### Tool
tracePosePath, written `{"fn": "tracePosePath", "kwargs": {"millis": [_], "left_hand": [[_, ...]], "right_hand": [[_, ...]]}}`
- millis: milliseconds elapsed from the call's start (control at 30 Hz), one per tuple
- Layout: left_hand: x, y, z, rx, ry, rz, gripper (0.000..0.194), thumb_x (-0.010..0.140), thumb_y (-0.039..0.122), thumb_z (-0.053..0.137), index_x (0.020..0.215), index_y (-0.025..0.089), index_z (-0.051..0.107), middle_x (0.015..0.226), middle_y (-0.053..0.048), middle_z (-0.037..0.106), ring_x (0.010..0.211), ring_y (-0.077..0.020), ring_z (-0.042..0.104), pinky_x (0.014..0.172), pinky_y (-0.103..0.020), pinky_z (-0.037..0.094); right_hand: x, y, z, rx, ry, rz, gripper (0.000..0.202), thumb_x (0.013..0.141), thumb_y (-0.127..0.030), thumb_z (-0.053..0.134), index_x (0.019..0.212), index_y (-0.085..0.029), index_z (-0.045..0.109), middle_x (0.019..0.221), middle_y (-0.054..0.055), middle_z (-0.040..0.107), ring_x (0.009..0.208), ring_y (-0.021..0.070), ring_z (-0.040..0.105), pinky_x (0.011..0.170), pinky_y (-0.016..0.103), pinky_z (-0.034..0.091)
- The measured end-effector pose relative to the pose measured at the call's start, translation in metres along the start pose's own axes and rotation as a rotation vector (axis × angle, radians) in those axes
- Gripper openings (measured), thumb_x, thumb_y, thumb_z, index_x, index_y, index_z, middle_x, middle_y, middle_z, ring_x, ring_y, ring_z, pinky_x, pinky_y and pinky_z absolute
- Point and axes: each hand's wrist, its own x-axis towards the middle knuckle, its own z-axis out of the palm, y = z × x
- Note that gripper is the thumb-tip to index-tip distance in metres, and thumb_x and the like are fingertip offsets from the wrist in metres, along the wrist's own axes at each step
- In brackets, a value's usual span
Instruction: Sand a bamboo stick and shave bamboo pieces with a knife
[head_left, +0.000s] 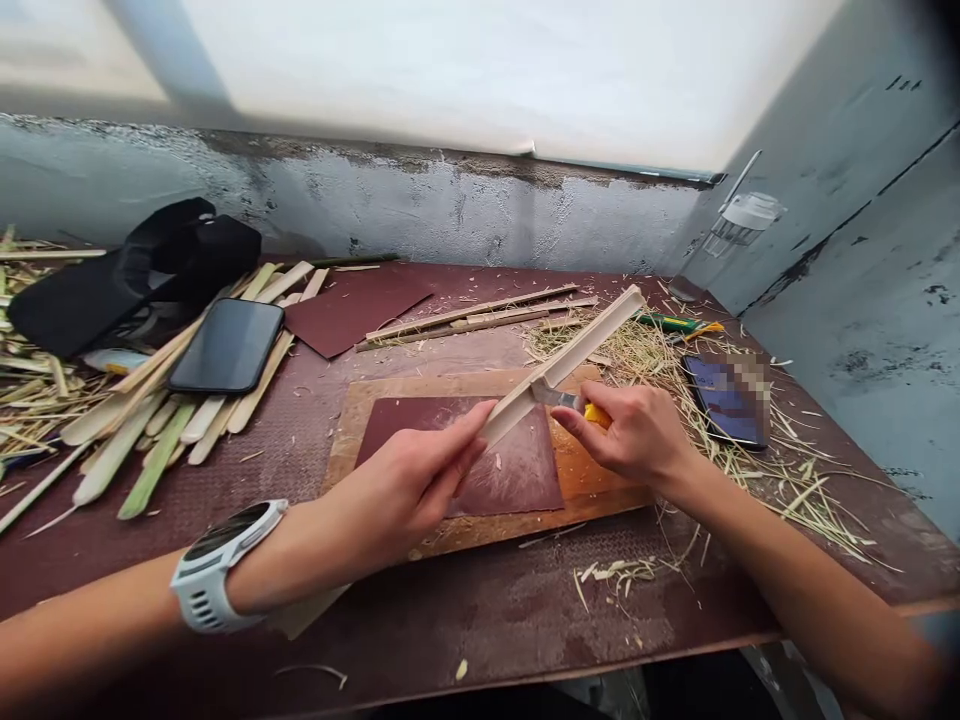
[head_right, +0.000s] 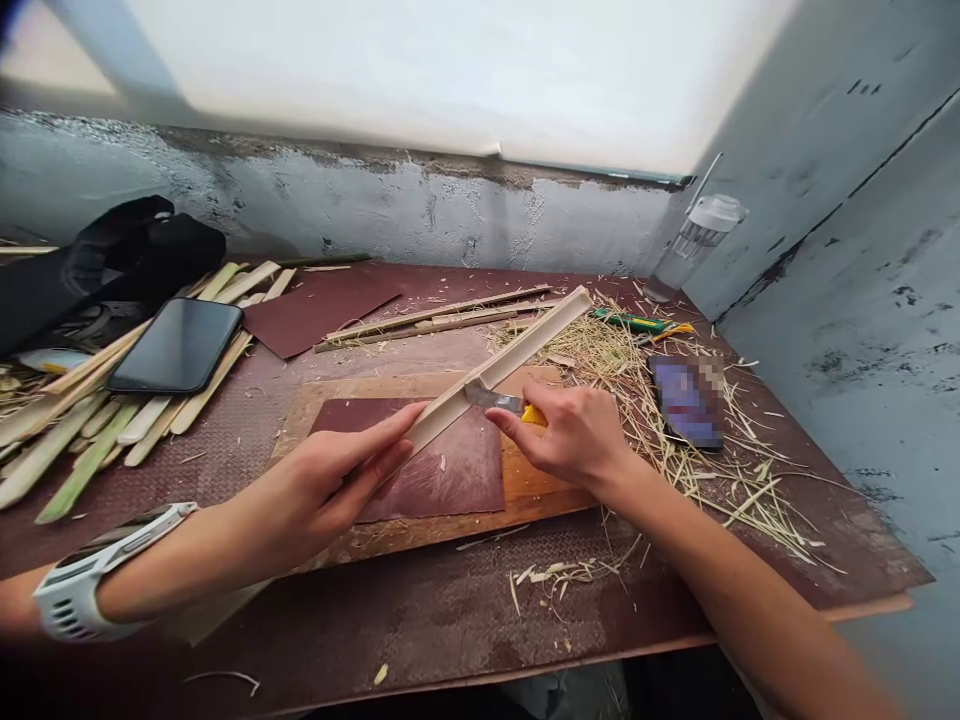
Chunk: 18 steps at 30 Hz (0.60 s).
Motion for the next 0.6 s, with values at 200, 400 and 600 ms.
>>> {"fn": "tracePosePath", "kwargs": {"millis": [200, 400, 600], "left_hand": [[-0.005, -0.01, 0.005, 0.104, 0.003, 0.101, 0.059, 0.103, 0.013, 0.04, 0.162, 0.013, 0.033, 0.085, -0.003, 0.069, 0.067, -0.0143, 0.061, 0.069, -0.025, 0.053], [-0.007, -0.01, 0.005, 0.104, 0.013, 0.095, 0.057, 0.106, 0.014, 0.041, 0.162, 0.013, 0.033, 0.084, -0.002, 0.069, 0.065, -0.013, 0.061, 0.066, -0.024, 0.052], [-0.002, -0.009, 0.006, 0.082, 0.019, 0.107, 0.052, 0.106, 0.012, 0.042, 0.158, 0.009, 0.038, 0.082, -0.001, 0.068, 0.062, -0.011, 0.058, 0.062, -0.022, 0.048]], "right_hand": [[-0.003, -0.006, 0.003, -0.032, 0.093, 0.012, 0.072, 0.097, -0.081, 0.036, 0.067, -0.021, 0.062, 0.05, 0.002, 0.057, 0.046, 0.015, 0.053, 0.051, 0.029, 0.022], [-0.004, -0.008, 0.005, -0.074, 0.127, 0.011, 0.07, 0.098, -0.079, 0.037, 0.069, -0.022, 0.065, 0.05, 0.002, 0.058, 0.045, 0.0146, 0.052, 0.05, 0.03, 0.022], [0.0, 0.001, 0.004, -0.108, 0.111, 0.015, 0.07, 0.097, -0.08, 0.038, 0.071, -0.021, 0.065, 0.052, 0.002, 0.059, 0.045, 0.0141, 0.052, 0.051, 0.03, 0.019]]}}
